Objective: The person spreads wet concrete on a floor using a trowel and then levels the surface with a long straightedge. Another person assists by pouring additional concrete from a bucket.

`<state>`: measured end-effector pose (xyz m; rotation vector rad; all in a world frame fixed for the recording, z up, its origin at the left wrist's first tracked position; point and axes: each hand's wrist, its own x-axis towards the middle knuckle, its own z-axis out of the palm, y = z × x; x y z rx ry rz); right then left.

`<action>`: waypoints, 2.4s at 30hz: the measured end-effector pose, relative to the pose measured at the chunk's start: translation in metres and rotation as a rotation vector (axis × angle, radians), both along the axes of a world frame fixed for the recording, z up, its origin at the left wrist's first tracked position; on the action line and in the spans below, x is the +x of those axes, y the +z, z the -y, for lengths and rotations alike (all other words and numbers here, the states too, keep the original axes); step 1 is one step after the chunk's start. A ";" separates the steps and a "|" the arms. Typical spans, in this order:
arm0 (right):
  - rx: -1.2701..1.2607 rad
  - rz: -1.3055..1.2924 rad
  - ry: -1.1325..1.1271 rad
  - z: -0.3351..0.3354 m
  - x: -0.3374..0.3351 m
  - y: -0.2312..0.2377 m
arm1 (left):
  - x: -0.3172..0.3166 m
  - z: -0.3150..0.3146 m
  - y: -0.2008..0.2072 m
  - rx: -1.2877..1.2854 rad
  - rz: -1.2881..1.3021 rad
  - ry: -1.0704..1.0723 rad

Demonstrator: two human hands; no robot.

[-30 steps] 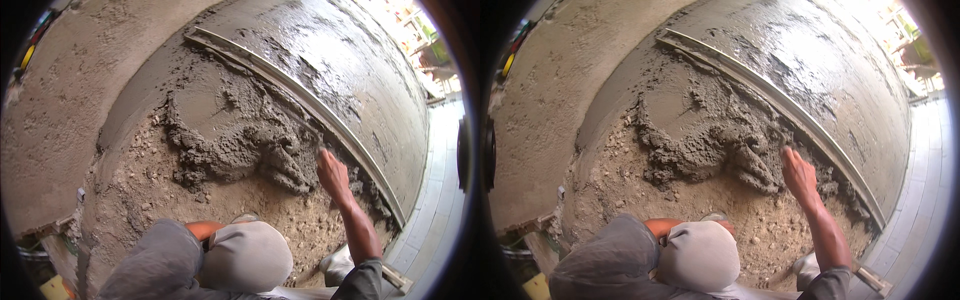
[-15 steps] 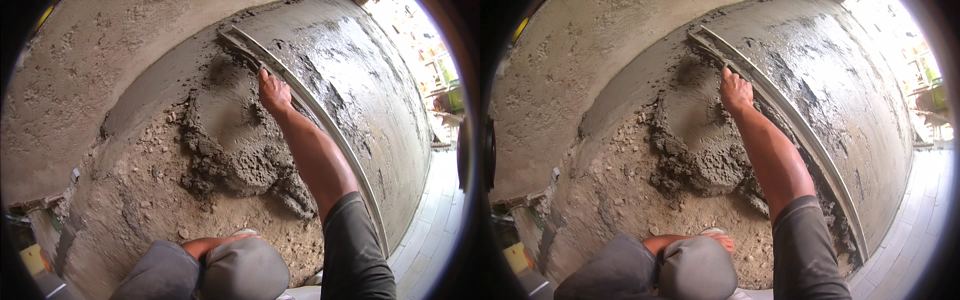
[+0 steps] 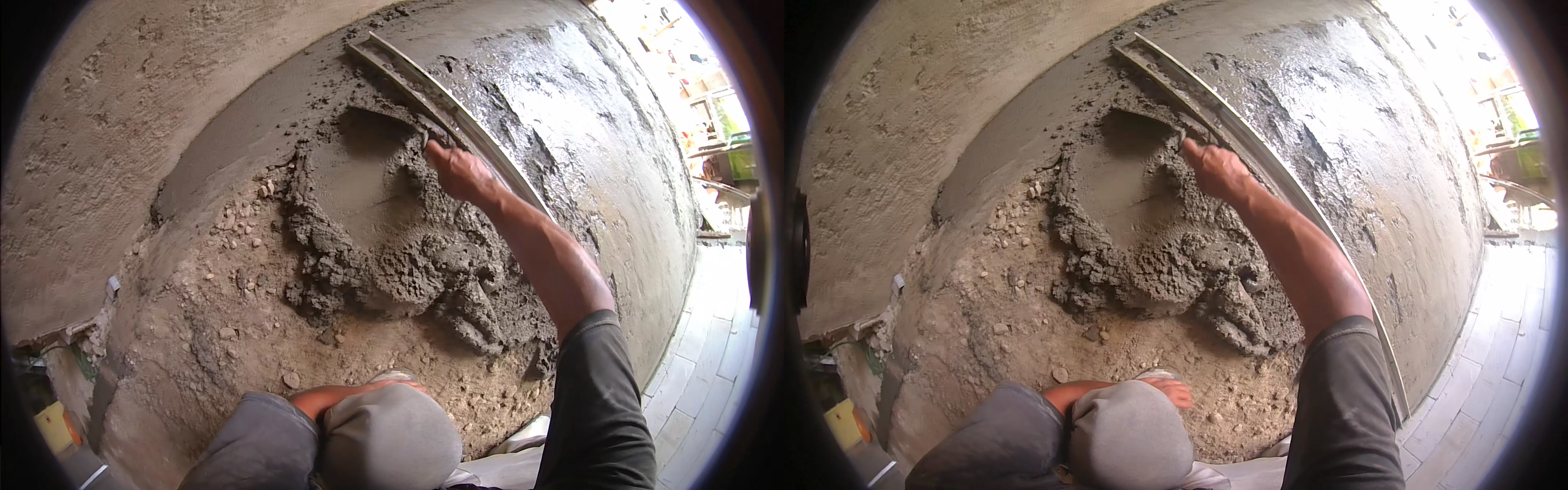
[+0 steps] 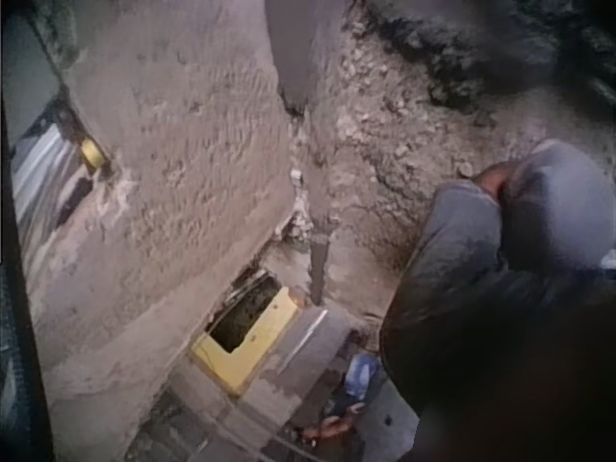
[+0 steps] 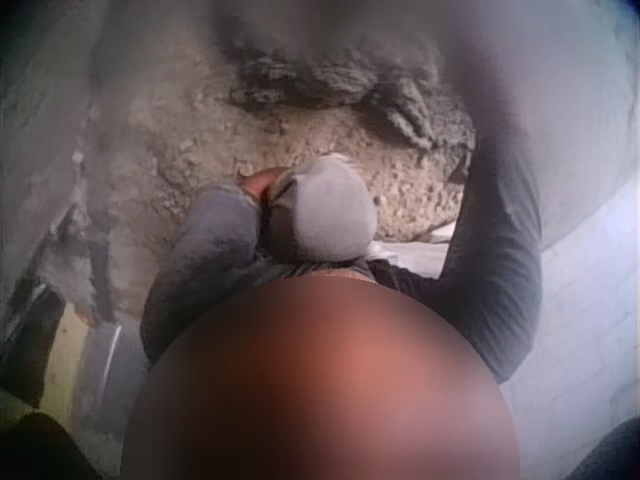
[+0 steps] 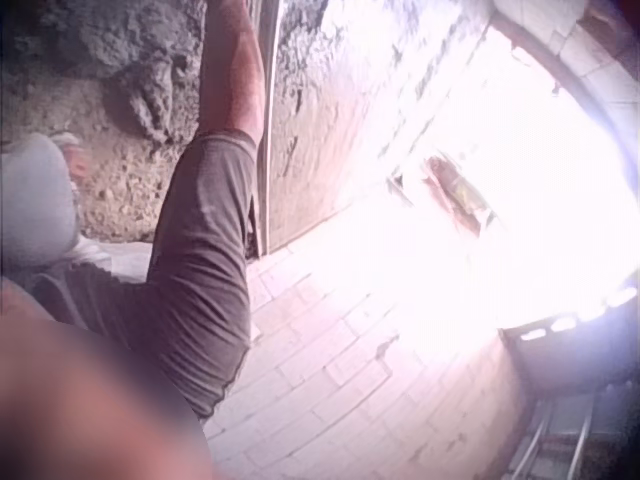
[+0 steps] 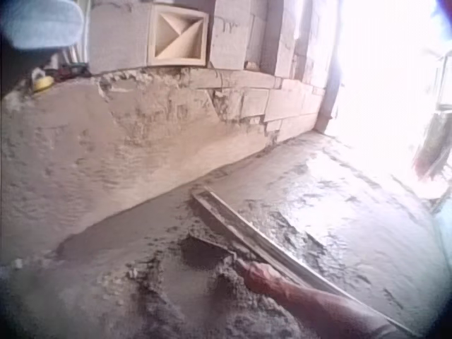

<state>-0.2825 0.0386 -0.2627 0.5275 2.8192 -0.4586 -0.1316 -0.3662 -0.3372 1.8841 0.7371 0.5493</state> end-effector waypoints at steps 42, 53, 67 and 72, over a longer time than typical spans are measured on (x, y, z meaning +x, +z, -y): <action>0.125 0.042 -0.210 0.031 0.168 0.033 | -0.006 0.005 0.011 -0.019 0.036 -0.006; -0.070 0.164 -0.392 0.042 0.203 0.044 | -0.009 0.003 0.022 -0.055 -0.013 -0.057; 0.220 0.041 -0.389 0.049 0.306 0.036 | 0.003 0.000 0.017 0.038 -0.044 -0.042; 0.117 0.069 -0.489 0.042 0.302 0.032 | 0.001 0.005 0.017 0.055 -0.041 -0.021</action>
